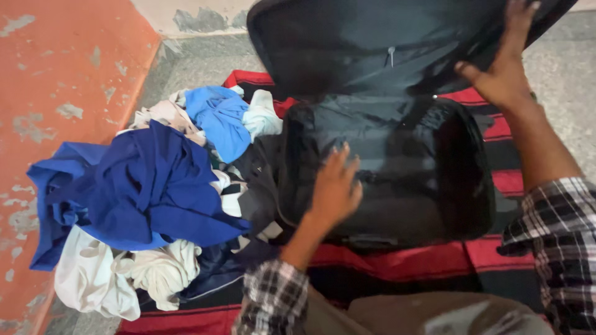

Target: The person folds a blue garment and places it into an open suitcase on the floor.

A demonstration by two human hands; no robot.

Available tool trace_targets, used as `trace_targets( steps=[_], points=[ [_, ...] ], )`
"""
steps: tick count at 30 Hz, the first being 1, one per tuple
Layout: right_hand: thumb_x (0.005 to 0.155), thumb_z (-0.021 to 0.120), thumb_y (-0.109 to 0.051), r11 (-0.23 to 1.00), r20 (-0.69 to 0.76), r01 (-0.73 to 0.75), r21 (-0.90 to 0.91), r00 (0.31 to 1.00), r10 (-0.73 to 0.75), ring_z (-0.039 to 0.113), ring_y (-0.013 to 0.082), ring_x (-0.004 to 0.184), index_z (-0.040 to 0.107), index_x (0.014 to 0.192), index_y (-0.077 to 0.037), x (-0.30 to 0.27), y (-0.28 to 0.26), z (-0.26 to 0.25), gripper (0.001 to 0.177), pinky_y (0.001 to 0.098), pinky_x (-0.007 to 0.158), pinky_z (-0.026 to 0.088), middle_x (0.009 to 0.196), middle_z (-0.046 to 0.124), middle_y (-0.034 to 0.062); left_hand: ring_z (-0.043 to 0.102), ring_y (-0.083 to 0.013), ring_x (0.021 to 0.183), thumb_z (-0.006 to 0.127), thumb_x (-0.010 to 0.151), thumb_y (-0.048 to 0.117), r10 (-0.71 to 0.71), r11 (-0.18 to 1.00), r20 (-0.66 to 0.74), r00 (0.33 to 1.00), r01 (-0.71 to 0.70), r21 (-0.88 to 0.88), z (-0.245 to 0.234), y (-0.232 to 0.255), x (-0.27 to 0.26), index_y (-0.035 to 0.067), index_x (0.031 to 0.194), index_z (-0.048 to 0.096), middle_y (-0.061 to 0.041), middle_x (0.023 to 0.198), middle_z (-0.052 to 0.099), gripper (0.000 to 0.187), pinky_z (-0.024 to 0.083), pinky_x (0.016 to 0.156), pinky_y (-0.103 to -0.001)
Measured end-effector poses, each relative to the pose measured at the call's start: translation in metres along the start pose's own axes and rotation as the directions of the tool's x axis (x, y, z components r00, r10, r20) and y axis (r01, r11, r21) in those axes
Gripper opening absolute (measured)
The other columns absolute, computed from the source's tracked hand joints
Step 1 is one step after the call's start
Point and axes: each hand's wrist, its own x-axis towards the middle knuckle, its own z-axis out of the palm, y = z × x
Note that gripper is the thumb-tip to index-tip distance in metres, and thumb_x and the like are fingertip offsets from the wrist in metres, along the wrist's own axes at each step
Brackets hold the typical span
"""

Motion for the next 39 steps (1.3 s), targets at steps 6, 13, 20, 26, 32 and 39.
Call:
trace_targets(
  steps=[6, 13, 20, 26, 32, 39],
  points=[
    [0.084, 0.073, -0.046, 0.786, 0.189, -0.263, -0.559, 0.883, 0.43, 0.013, 0.0387, 0.161, 0.036, 0.165, -0.03, 0.032, 0.07, 0.047, 0.091, 0.0729, 0.115, 0.023, 0.177, 0.011, 0.014, 0.047, -0.0394, 0.142, 0.068, 0.093, 0.034, -0.082, 0.995, 0.143, 0.986, 0.089, -0.039, 0.039, 0.011, -0.082, 0.005, 0.131, 0.066, -0.018, 0.151, 0.054, 0.049, 0.038, 0.109, -0.053],
    [0.088, 0.066, -0.06, 0.786, 0.365, -0.095, -0.611, 0.847, 0.386, 0.036, 0.0402, 0.149, 0.056, 0.15, -0.026, -0.035, 0.112, 0.096, 0.071, 0.0708, 0.112, 0.03, 0.165, 0.039, 0.0145, 0.062, -0.03, 0.112, 0.07, 0.095, 0.052, 0.037, 0.998, 0.309, 0.95, -0.02, -0.06, 0.03, 0.013, -0.106, 0.005, 0.124, 0.068, -0.012, 0.124, 0.069, 0.055, 0.043, 0.099, -0.044],
    [0.08, 0.079, -0.041, 0.818, 0.112, -0.15, -0.555, 0.961, 0.253, 0.041, 0.0457, 0.149, 0.053, 0.156, -0.014, -0.196, 0.029, 0.074, 0.085, 0.0642, 0.112, 0.039, 0.16, 0.043, 0.0253, 0.062, -0.0264, 0.107, 0.069, 0.08, 0.017, 0.05, 0.997, 0.304, 0.951, -0.067, 0.047, 0.037, 0.007, -0.113, 0.01, 0.121, 0.071, -0.007, 0.117, 0.07, 0.041, 0.042, 0.095, -0.044],
    [0.089, 0.076, -0.041, 0.656, -0.032, -0.621, -0.429, 0.736, 0.676, 0.052, 0.0487, 0.128, 0.042, 0.147, 0.001, -0.319, 0.022, 0.042, 0.08, 0.0571, 0.113, 0.046, 0.141, 0.056, 0.0321, 0.063, -0.0261, 0.101, 0.069, 0.071, 0.012, -0.014, 0.963, 0.098, 0.995, -0.013, 0.271, 0.035, -0.006, -0.123, 0.012, 0.105, 0.072, -0.005, 0.1, 0.07, 0.034, 0.04, 0.095, -0.052],
    [0.077, 0.069, -0.021, 0.364, 0.028, -0.906, 0.215, 0.378, 0.925, 0.068, 0.0503, 0.098, 0.017, 0.162, -0.013, -0.338, 0.02, 0.042, 0.1, 0.0623, 0.072, 0.061, 0.12, 0.062, 0.0297, 0.061, -0.0262, 0.092, 0.069, 0.071, 0.007, -0.04, 0.97, 0.128, 0.991, 0.008, 0.244, 0.041, -0.018, -0.146, 0.014, 0.09, 0.07, -0.003, 0.088, 0.068, 0.02, 0.042, 0.088, -0.047],
    [0.091, 0.059, -0.013, 0.749, -0.078, -0.631, -0.202, 0.773, 0.63, 0.066, 0.0532, 0.104, 0.047, 0.156, -0.023, -0.36, -0.005, 0.037, 0.067, 0.0574, 0.093, 0.053, 0.111, 0.069, 0.0315, 0.06, -0.0266, 0.091, 0.072, 0.067, 0.009, 0.078, 0.973, 0.008, 0.997, -0.078, 0.218, 0.019, -0.007, -0.156, 0.012, 0.097, 0.073, -0.003, 0.091, 0.069, 0.031, 0.043, 0.086, -0.045]
  ],
)
